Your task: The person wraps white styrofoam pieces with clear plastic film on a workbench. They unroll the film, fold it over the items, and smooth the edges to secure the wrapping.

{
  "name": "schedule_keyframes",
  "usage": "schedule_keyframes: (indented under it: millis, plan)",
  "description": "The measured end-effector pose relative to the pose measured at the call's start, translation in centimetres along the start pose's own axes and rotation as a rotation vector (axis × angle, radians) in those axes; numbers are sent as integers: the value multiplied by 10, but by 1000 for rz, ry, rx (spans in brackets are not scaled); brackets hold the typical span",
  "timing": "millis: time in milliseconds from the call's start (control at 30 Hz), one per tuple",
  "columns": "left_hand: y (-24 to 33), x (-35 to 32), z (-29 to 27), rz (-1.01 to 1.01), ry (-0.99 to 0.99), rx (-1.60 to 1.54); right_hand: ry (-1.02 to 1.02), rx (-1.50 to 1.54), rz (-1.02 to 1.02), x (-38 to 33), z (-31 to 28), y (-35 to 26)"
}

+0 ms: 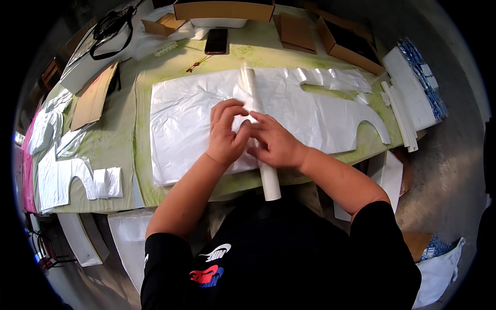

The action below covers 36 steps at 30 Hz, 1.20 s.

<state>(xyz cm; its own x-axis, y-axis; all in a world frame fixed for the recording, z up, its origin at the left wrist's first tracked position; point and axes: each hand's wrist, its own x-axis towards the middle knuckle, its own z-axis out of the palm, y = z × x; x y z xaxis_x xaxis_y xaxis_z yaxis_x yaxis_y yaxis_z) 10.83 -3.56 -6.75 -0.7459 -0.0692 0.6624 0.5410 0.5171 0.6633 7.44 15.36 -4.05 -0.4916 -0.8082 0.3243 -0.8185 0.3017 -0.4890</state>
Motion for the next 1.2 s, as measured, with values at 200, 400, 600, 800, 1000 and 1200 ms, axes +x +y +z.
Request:
schedule_keyframes:
  millis: [200,400,600,800,1000,1200]
  plan:
    - [-3,33,-9,141,-680,9,10,161,69,-13,18,-24]
    - [-15,7,-43,73,-502,-80,11,229,-90,-25,13,-46]
    - [4,20,-72,30,-602,32,-131,457,-194,33,53,-73]
    - [5,7,-117,-92,-669,433,78,561,-382,22,53,-91]
    - [31,-10,-126,-184,-290,574,78,683,-219,-25,47,-93]
    - [17,-34,-159,-600,-509,916,24,676,-145,-46,42,-86]
